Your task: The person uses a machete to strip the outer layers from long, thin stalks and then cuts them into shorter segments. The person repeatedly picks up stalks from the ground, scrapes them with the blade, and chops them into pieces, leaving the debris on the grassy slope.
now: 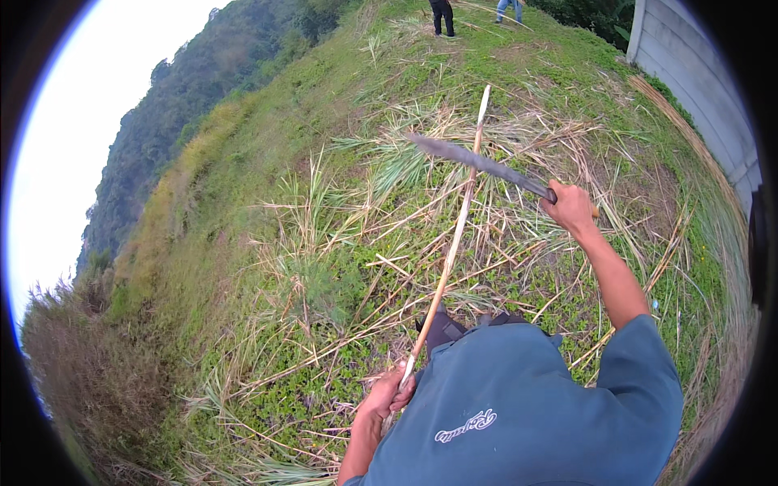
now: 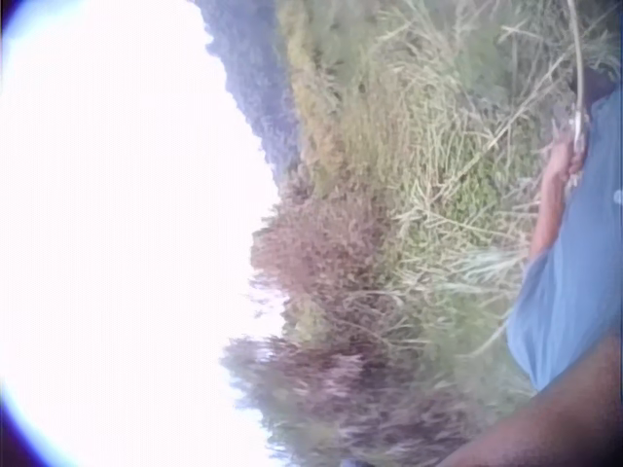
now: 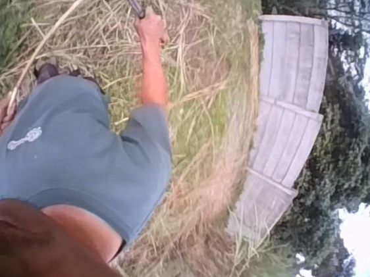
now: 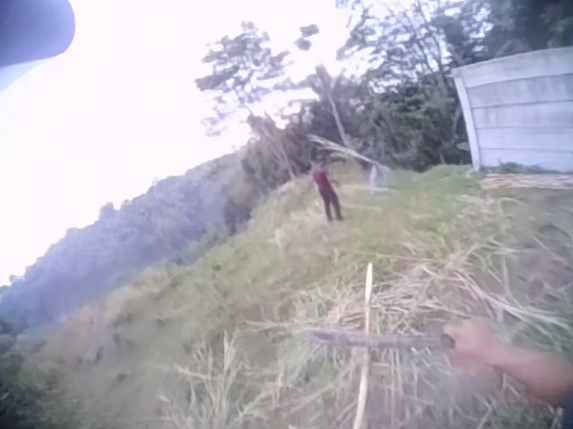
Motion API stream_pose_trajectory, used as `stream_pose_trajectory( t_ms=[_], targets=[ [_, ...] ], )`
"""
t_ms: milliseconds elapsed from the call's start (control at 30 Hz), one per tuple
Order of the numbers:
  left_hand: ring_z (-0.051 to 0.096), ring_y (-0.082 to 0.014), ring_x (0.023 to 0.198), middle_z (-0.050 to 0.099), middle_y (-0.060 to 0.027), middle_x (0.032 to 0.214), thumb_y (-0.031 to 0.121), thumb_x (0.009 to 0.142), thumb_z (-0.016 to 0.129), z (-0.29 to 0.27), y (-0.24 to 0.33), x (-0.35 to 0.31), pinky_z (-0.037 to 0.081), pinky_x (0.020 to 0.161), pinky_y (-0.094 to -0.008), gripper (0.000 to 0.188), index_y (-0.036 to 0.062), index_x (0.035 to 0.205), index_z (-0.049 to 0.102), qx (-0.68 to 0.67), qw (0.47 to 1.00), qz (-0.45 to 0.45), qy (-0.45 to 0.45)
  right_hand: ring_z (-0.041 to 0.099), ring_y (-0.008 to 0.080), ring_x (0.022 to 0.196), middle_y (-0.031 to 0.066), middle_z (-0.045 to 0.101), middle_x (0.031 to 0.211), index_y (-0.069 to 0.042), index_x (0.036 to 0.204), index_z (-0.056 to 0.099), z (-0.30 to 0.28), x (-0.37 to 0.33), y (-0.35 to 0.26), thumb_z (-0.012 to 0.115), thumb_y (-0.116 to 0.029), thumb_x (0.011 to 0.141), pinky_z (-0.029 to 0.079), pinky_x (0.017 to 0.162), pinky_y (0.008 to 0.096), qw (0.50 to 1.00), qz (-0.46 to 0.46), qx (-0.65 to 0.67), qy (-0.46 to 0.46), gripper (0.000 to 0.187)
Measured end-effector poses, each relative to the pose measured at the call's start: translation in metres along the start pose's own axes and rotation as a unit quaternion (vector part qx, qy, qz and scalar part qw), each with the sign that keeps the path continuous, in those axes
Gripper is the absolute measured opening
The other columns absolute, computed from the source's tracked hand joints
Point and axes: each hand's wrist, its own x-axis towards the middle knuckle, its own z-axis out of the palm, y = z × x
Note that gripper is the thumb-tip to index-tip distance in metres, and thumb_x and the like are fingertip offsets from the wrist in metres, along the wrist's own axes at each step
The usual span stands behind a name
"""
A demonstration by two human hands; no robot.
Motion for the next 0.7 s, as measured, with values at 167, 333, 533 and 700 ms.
stream_pose_trajectory(
  t_ms=[167,333,533,700],
  targets=[
    [0.033,-0.0095,0.037,0.04,0.0016,0.049,0.057,0.101,0.035,-0.023,-0.037,-0.006,0.024,0.036,-0.0254,0.062,0.0076,0.068,0.052,0.194,0.971,0.074,0.114,0.066,0.0354,0.066,0.0145,0.065,0.068,-0.009,0.087,0.062,-0.001,0.031,0.038,0.07,-0.028,0.081,0.053,0.063,0.0474,0.996,0.03,-0.081,-0.023,0.022],
    [0.038,-0.0149,0.048,0.042,-0.0019,0.051,0.057,0.101,0.035,-0.033,-0.064,-0.032,0.032,0.05,-0.0313,0.066,0.0062,0.06,0.048,0.379,0.906,0.095,0.159,0.066,0.037,0.065,0.0137,0.065,0.068,-0.009,0.086,0.061,-0.012,0.027,0.036,0.068,-0.028,0.081,0.052,0.062,0.0485,0.997,0.057,-0.002,-0.043,0.021],
    [0.037,-0.0155,0.048,0.041,-0.0013,0.05,0.054,0.102,0.034,-0.031,-0.063,-0.037,0.032,0.049,-0.0326,0.066,0.0055,0.059,0.048,0.347,0.923,0.084,0.142,0.064,0.0382,0.065,0.0163,0.061,0.064,-0.007,0.08,0.061,0.001,0.015,0.047,0.068,-0.024,0.077,0.05,0.063,0.0501,0.998,-0.023,-0.055,-0.013,0.018],
    [0.044,-0.0224,0.048,0.048,-0.0106,0.053,0.046,0.101,0.044,-0.035,-0.073,-0.028,0.039,0.051,-0.0381,0.056,0.0024,0.07,0.059,0.418,0.863,0.135,0.248,0.061,0.0349,0.059,0.0182,0.064,0.066,-0.002,0.07,0.061,0.055,0.043,0.08,0.069,-0.034,0.082,0.048,0.061,0.0466,0.963,0.212,0.133,0.095,0.035]
  ],
)
